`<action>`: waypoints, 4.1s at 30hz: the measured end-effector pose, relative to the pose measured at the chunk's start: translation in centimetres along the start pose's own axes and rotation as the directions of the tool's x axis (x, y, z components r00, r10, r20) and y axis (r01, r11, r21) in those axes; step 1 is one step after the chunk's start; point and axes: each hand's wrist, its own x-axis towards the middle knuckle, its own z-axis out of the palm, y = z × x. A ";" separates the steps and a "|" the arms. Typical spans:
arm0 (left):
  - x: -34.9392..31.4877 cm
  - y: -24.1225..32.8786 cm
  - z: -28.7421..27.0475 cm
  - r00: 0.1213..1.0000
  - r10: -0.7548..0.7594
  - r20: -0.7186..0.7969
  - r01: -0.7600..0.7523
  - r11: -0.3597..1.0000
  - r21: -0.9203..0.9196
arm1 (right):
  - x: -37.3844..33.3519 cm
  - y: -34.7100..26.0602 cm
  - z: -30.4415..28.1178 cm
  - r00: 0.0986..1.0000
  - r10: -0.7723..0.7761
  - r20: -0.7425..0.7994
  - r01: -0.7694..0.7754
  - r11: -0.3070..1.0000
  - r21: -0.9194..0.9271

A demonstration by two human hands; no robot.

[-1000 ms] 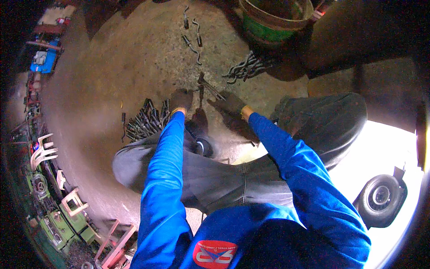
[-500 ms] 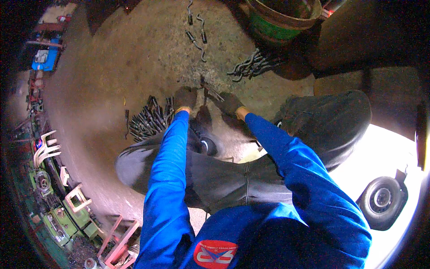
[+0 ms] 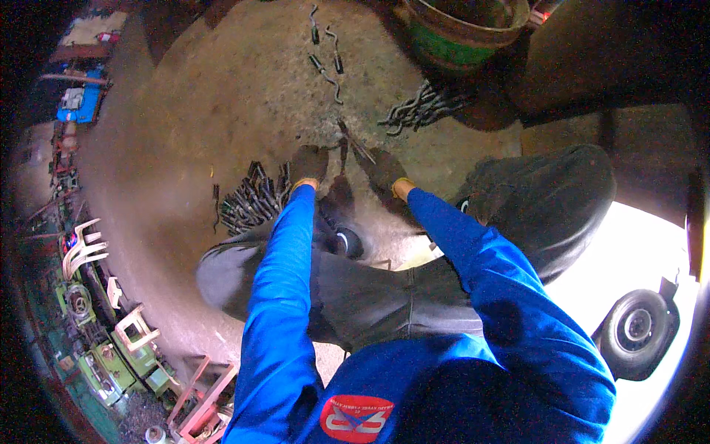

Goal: The person sits on the floor and uses a hammer to straighten bent metal rods. They repeatedly pick up rods from a bucket, place them on the floor, and strike them with the hammer to straighten them.

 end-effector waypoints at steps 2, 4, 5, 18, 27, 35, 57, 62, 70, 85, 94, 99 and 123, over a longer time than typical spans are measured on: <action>-0.3 1.8 -0.6 1.000 -0.022 0.000 0.022 0.999 -0.028 | -0.3 0.3 -0.5 0.994 0.043 -0.102 -0.044 0.999 -0.013; -0.6 4.2 -1.9 0.998 -0.066 -0.003 0.066 0.997 -0.041 | -0.4 0.2 -1.5 0.980 0.092 -0.176 -0.106 0.992 -0.071; -0.8 5.0 -2.5 0.994 -0.110 0.014 0.111 0.991 -0.068 | -0.5 0.1 -2.2 0.984 0.104 -0.147 -0.109 0.994 -0.028; 0.6 3.1 -2.2 0.998 0.040 0.037 -0.043 0.996 0.079 | 3.3 5.4 0.3 0.998 -0.002 -0.057 -0.016 0.950 -0.313; -2.7 5.7 -5.4 0.996 0.064 0.056 -0.063 0.998 -0.017 | -1.8 0.8 -1.7 0.986 -0.056 -0.160 0.022 0.978 -0.205; -1.1 4.1 -3.3 0.998 0.056 0.015 -0.056 0.998 -0.007 | -3.6 0.9 -1.7 0.973 -0.197 -0.118 0.160 0.949 -0.270; -1.1 6.1 -3.8 0.987 0.151 -0.056 -0.150 0.988 0.028 | 0.6 4.3 1.0 0.992 -0.059 -0.112 0.035 0.977 -0.211; -1.4 0.0 -1.5 0.987 0.078 -0.138 -0.071 0.996 0.052 | -1.5 -2.5 -1.0 0.998 -0.060 0.024 0.063 0.984 -0.168; -4.2 7.7 -6.7 0.962 0.248 -0.110 -0.237 0.966 0.107 | -1.5 -0.8 -1.9 0.999 -0.011 -0.050 0.003 0.988 -0.155; -4.0 6.7 -4.1 0.923 0.329 -0.199 -0.271 0.923 0.273 | -1.2 -0.5 -2.6 0.996 0.082 0.047 -0.075 0.989 -0.131; -4.9 6.4 -2.9 0.964 0.145 -0.221 -0.097 0.973 0.211 | -2.4 -3.7 -3.6 0.998 0.060 0.033 -0.054 0.986 -0.159; -4.9 8.3 -3.4 0.983 0.131 -0.130 -0.101 0.972 0.212 | -1.3 -0.1 -2.2 0.998 0.043 -0.037 -0.049 0.983 -0.174; -4.9 8.9 -3.1 0.990 -0.019 -0.137 0.055 0.963 0.264 | -2.5 1.0 -1.5 0.986 -0.164 -0.009 0.150 0.920 -0.363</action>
